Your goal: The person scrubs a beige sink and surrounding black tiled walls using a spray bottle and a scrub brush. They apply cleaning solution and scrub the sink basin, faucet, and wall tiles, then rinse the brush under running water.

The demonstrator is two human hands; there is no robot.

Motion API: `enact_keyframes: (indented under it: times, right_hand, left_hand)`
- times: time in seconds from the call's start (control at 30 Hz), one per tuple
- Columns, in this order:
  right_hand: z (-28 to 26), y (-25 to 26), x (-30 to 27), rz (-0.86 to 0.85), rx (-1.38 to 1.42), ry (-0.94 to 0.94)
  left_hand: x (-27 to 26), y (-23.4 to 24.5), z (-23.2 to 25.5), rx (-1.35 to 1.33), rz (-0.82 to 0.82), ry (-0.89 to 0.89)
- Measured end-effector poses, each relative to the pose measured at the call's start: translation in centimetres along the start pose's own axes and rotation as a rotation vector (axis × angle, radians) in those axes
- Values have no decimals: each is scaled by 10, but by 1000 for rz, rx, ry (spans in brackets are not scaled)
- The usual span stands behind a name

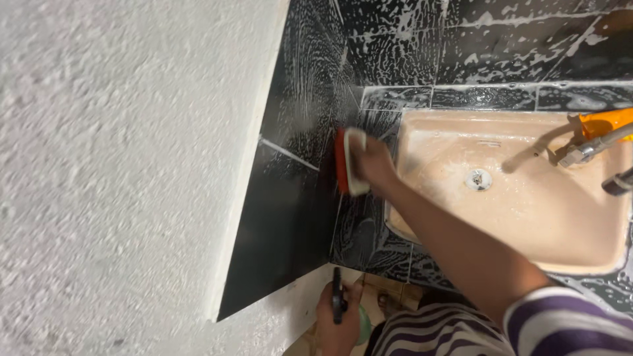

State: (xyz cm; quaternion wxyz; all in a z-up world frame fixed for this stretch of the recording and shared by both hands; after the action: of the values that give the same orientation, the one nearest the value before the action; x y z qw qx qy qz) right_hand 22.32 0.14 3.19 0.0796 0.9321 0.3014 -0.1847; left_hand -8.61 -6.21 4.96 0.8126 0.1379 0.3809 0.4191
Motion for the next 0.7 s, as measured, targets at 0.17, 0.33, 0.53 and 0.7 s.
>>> enact_keyframes:
  times: [0.17, 0.33, 0.53, 0.7]
  right_hand:
    - [94, -45, -91, -20, -60, -38]
    - [91, -41, -32, 237, -157, 722]
    - [86, -41, 13, 61, 547, -105]
    - [180, -94, -123, 11, 624, -288]
  left_hand:
    - [-10, 16, -18, -86, -31, -114]
    - [-31, 37, -44, -44, -5, -56]
    - [-46, 52, -60, -306, -78, -201]
    - [-46, 57, -67, -88, -18, -72]
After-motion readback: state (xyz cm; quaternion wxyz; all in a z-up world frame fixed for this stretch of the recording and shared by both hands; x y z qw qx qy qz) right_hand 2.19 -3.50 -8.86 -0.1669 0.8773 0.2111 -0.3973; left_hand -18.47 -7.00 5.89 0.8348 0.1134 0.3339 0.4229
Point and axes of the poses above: each hand's wrist, its own x-axis towards the middle knuckle, its own y-axis out of the back of the hand, z = x × y, the point moved 2 cm from there along x, towards the middle knuckle, and after that the axes turned 1 degree about -x, right-handed, at the moved point
